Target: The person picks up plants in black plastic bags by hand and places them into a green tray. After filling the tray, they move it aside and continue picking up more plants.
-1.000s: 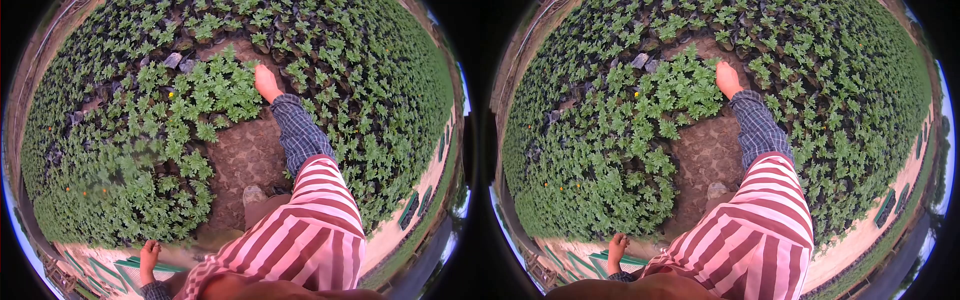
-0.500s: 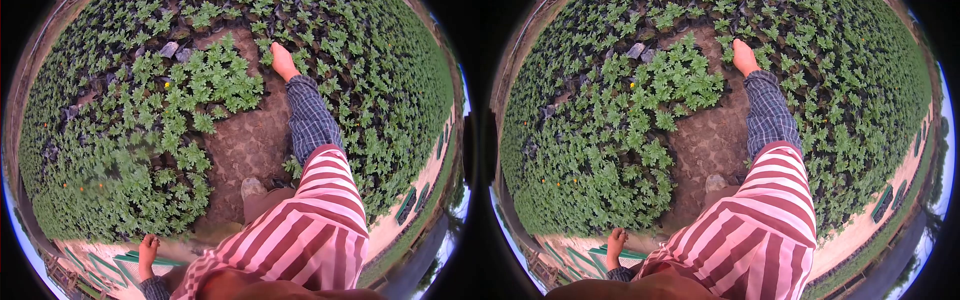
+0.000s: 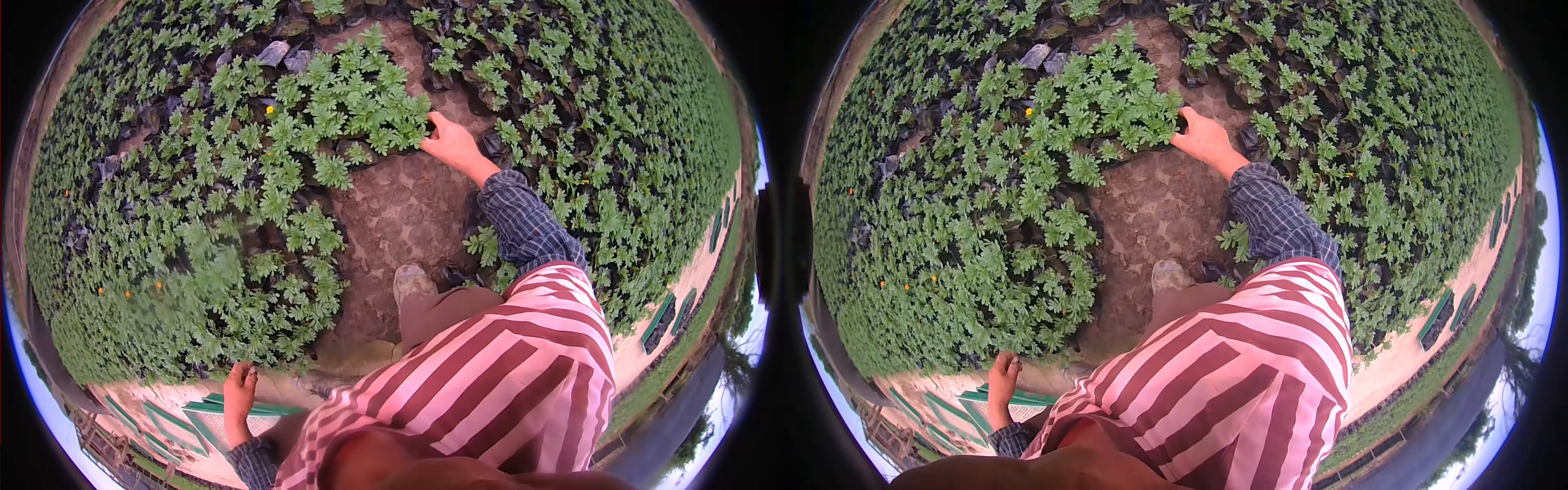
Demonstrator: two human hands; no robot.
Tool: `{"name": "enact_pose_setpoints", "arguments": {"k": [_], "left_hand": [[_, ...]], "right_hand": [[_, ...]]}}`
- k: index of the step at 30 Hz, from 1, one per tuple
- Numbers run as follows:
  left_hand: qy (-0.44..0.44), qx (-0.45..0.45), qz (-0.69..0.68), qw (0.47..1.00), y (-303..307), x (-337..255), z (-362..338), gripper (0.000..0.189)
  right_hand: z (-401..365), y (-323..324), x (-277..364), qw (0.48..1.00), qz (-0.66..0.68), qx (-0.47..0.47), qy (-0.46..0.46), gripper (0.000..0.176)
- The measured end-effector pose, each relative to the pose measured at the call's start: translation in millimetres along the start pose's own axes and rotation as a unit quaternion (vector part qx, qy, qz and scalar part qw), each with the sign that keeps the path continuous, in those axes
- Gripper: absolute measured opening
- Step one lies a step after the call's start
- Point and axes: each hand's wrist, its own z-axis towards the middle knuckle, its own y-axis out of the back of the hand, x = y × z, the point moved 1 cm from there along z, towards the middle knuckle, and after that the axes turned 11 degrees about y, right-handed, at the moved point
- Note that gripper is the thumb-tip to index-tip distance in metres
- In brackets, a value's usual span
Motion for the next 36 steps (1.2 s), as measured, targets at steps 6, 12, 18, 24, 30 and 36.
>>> {"name": "enact_pose_setpoints", "arguments": {"k": [6, 12, 18, 24, 30, 36], "left_hand": [[-0.019, -0.007, -0.023, 1.0, 1, -4, -5, 0.02], [-0.017, -0.007, -0.019, 1.0, 2, 5, -16, 0.021], [-0.016, -0.017, -0.025, 0.999, -2, 21, -21, 0.023], [-0.031, -0.022, -0.004, 0.999, 2, 18, -21, 0.022], [-0.053, -0.028, 0.003, 0.998, 1, 10, -16, 0.02], [-0.045, -0.012, -0.014, 0.999, -2, 11, -16, 0.018]], "right_hand": [[7, -46, -12, 0.99, -0.049, -0.117, 0.056, 0.032], [7, -38, -19, 0.978, -0.077, -0.162, 0.109, 0.027], [4, 15, -60, 0.966, -0.102, -0.15, 0.183, 0.041], [7, 48, -55, 0.934, -0.182, -0.29, 0.103, 0.023], [-5, 10, 40, 0.983, -0.087, -0.054, 0.155, 0.029], [23, -72, 22, 0.975, -0.059, -0.165, 0.134, 0.019]]}}
